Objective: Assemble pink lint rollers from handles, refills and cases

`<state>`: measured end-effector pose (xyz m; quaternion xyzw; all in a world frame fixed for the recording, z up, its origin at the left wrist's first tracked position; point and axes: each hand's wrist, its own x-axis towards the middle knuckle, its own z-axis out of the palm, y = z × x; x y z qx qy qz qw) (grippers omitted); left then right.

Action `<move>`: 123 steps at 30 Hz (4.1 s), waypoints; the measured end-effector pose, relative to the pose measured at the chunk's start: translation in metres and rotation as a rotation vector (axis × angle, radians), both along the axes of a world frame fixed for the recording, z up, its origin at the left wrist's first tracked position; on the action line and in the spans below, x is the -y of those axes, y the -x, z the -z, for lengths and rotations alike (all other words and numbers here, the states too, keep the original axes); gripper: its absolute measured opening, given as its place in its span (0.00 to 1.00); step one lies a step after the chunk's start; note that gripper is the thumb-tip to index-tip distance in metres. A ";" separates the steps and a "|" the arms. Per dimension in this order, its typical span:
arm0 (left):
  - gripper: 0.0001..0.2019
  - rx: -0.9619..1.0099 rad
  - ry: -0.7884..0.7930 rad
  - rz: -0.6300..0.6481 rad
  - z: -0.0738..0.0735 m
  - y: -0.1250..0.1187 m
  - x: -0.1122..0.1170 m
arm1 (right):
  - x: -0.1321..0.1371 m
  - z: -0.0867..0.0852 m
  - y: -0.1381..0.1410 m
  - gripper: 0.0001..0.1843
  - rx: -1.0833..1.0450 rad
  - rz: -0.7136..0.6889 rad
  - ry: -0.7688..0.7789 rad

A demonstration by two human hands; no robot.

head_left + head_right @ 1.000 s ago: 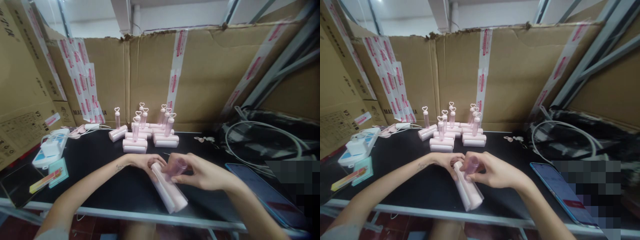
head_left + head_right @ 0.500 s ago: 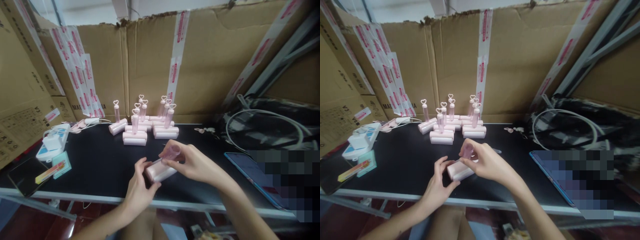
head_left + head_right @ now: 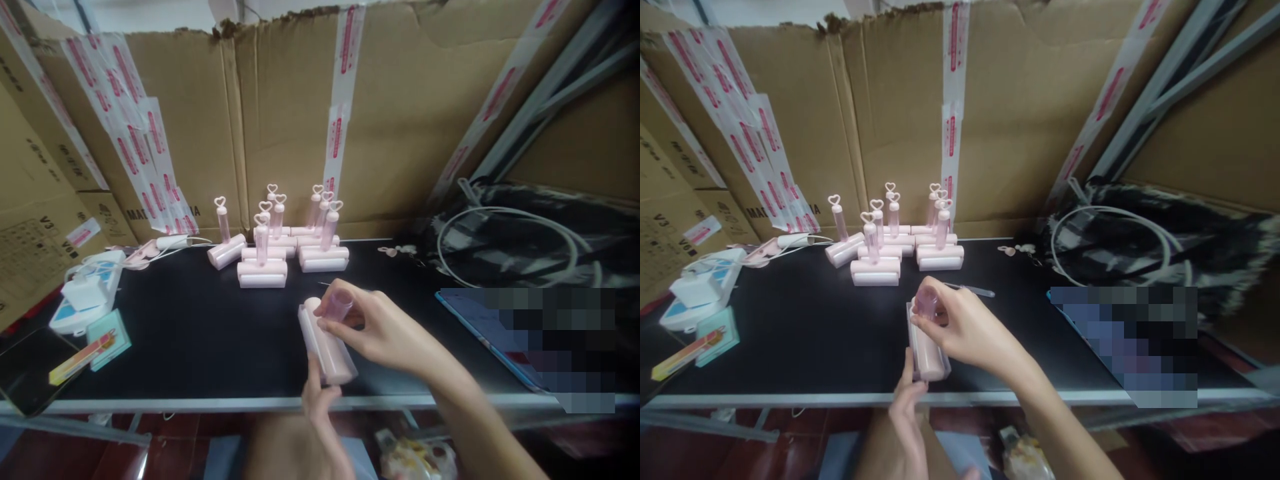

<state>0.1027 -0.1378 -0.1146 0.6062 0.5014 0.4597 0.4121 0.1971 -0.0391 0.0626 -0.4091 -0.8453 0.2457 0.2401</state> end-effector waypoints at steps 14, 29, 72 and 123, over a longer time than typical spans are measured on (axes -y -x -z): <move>0.37 -0.044 -0.152 0.071 -0.096 0.076 -0.052 | -0.007 0.002 -0.012 0.09 0.002 0.013 0.029; 0.49 -0.333 -0.049 -0.049 -0.080 0.072 -0.059 | -0.009 0.008 -0.007 0.08 -0.061 0.003 0.029; 0.27 0.438 -0.009 0.535 -0.130 0.059 -0.118 | -0.015 -0.011 0.018 0.15 -0.539 -0.268 0.144; 0.21 0.366 -0.206 -0.209 -0.157 0.187 -0.158 | -0.113 0.061 0.054 0.36 0.181 -0.036 -0.550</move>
